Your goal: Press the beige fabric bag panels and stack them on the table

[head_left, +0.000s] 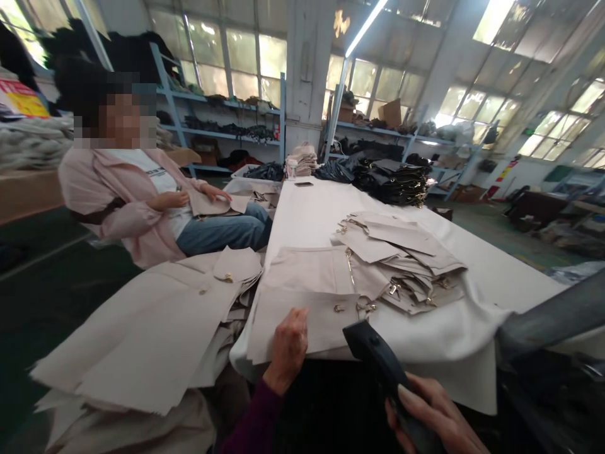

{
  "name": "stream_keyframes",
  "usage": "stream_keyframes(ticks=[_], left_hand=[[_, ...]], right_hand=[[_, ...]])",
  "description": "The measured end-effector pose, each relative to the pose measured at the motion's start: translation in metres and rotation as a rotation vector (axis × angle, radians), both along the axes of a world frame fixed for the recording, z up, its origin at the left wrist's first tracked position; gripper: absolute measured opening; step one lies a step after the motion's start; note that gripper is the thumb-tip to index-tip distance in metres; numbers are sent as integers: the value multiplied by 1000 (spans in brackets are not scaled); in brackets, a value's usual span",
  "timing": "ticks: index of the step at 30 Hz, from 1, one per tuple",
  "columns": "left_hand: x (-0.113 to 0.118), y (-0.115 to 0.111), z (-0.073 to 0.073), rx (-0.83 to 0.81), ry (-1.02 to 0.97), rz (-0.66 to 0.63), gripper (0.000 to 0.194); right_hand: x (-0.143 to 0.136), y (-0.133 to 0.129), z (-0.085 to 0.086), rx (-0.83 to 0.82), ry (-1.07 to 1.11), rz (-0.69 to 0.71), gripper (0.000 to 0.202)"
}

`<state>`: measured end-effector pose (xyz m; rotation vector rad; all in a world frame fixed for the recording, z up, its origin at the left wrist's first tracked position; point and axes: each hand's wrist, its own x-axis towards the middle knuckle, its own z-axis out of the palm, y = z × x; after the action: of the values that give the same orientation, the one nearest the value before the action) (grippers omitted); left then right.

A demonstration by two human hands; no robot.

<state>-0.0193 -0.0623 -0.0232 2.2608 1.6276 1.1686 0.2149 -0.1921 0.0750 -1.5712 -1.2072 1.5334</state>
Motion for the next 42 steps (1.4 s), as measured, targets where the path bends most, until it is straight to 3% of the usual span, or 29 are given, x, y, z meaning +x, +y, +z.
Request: stream_keyframes(ticks=[6,15,24,29,35,42], left_hand=[[-1,-2,-2,-25,-30,-2,31],[-1,0,-8,0,-29,16,29],[-1,0,-4,-41,-54,12,25],[0,0,-4,-29,-35,43,26],[1,0,-4,-16,-39,45,25],[2,0,-3,2,-48,52,24]], right_hand=[[-30,41,0,24,16,88,54],[-52,66,6,48,-56,-9,50],[-17,61,16,82,-52,-13,49],[-34,54,16,43,-54,23,48],[-58,70,7,30,-51,48,48],[-53,86,11,54,-24,-1,46]])
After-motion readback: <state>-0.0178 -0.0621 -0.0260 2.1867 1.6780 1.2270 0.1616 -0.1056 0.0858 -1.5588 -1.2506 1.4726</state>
